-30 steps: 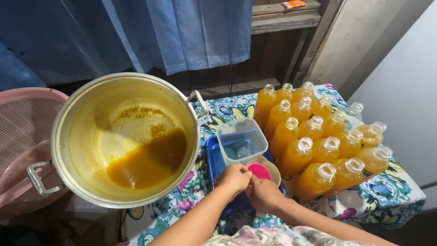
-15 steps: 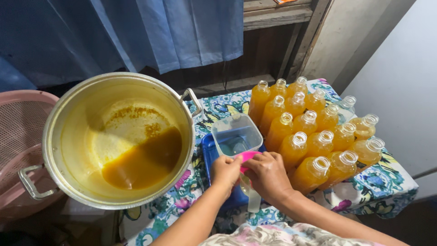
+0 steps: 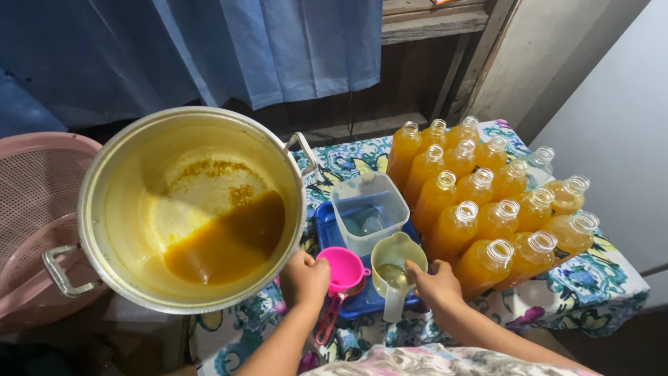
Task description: The person pours an orange liquid from a large pot into a plastic container using a pink funnel, then transfers the liquid into multiple plastic bottles. The person also handles a plastic bag containing black bottle caps and places them on the table.
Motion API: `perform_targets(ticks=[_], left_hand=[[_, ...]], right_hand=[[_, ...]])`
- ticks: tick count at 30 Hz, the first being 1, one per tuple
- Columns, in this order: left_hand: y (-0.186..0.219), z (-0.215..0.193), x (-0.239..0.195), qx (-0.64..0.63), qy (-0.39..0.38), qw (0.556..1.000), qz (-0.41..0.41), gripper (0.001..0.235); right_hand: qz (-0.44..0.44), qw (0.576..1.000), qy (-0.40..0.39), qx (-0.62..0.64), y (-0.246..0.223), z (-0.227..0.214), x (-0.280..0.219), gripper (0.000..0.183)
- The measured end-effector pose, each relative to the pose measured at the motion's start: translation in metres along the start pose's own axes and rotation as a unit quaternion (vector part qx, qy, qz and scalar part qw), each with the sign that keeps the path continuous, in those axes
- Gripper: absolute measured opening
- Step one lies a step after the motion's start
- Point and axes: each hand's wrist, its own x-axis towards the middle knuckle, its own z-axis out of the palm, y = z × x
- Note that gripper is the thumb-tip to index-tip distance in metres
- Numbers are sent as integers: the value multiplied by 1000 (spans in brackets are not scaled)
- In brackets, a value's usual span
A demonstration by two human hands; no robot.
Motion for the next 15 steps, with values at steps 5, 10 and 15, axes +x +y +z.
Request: perform_targets(ticks=[5, 10, 15], left_hand=[[-23, 25, 2, 40, -33, 999, -11, 20], [-28, 38, 9, 89, -104, 990, -25, 31], [-18, 34, 13, 114, -144, 983, -21, 35]], right_hand=[[-2, 999, -49, 0, 9, 0, 12, 47], [-146, 986, -14, -84, -18, -31, 8, 40], [-147, 983, -55, -90, -76, -61, -6, 39]])
